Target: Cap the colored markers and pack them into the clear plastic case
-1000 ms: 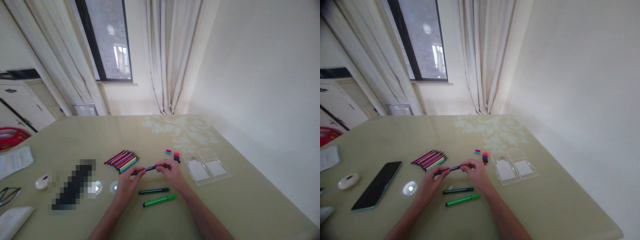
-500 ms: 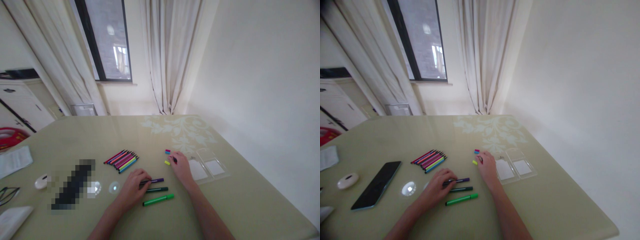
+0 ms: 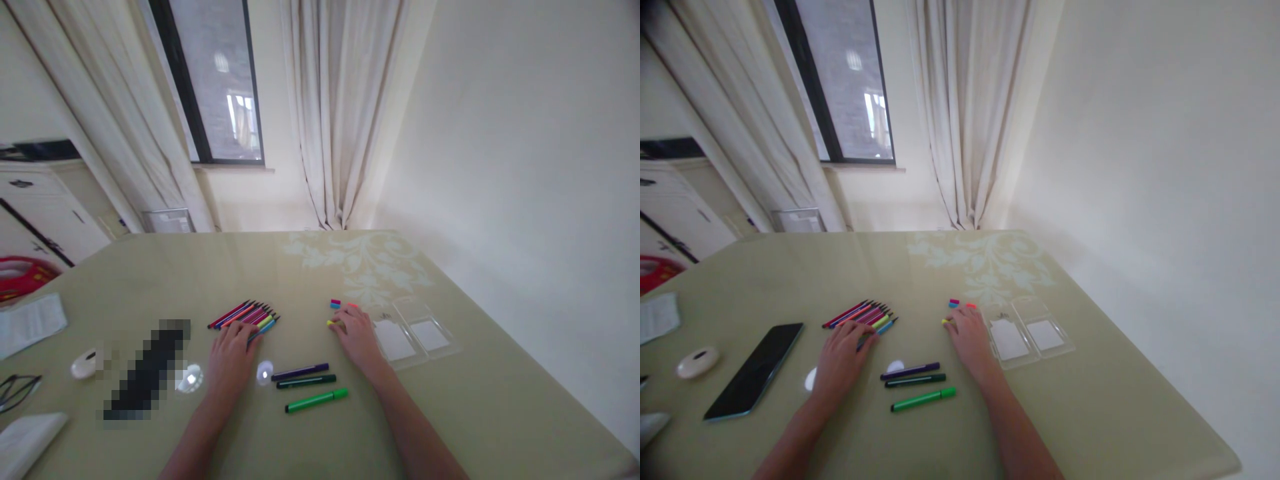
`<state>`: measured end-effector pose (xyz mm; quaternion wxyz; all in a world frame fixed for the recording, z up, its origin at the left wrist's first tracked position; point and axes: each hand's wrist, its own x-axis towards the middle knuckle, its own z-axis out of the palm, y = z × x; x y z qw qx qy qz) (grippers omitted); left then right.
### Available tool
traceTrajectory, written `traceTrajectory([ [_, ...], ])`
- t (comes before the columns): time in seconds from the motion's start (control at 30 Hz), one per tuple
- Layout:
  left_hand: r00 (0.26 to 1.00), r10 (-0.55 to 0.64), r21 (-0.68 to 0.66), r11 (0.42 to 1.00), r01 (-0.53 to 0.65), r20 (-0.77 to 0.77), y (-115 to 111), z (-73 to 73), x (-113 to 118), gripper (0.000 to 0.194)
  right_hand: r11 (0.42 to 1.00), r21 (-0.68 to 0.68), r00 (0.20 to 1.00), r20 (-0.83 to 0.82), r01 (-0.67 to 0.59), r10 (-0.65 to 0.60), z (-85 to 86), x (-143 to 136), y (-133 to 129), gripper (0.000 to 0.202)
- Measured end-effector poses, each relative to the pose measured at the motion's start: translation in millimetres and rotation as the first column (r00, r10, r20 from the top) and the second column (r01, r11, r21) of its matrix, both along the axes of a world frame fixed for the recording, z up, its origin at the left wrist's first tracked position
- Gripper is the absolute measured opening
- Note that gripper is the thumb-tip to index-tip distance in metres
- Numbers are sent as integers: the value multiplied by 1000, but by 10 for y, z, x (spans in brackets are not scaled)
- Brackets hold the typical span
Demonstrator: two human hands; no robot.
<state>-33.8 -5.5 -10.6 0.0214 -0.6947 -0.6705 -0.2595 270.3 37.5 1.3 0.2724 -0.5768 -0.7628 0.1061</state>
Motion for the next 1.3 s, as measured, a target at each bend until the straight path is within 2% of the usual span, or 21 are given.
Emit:
traceTrajectory([
  [0.1,1000,-24,7,1000,24,-10,0,-6,50,24,1000,12,999,-40,-28,29,20,-47,-15,9],
  [0.2,999,31,31,999,-29,-41,5,-9,65,24,998,22,997,-63,-52,53,44,-87,-38,10],
  [0.37,998,39,-26,999,-41,-53,7,3,-8,24,995,25,993,-68,-95,97,77,-144,-80,8],
  [0.57,994,87,-16,996,-89,-60,-3,40,-66,23,992,24,989,-72,-126,128,77,-202,-110,6],
  [0.73,997,65,-95,993,-69,-41,-6,48,-61,17,986,-21,972,-172,-168,162,63,-223,-134,9],
  [0.83,998,52,-78,996,-53,-20,9,37,-70,18,983,1,947,-267,-186,179,67,-236,-139,11],
  [0.97,996,-75,81,994,71,53,34,43,-34,23,981,38,878,-440,-190,187,100,-249,-139,14],
  [1.1,964,-244,190,956,221,104,18,48,88,27,980,59,831,-521,-192,194,135,-255,-142,15],
  [1.3,943,-306,235,934,270,130,-5,26,178,29,980,82,828,-525,-179,195,123,-247,-132,16],
])
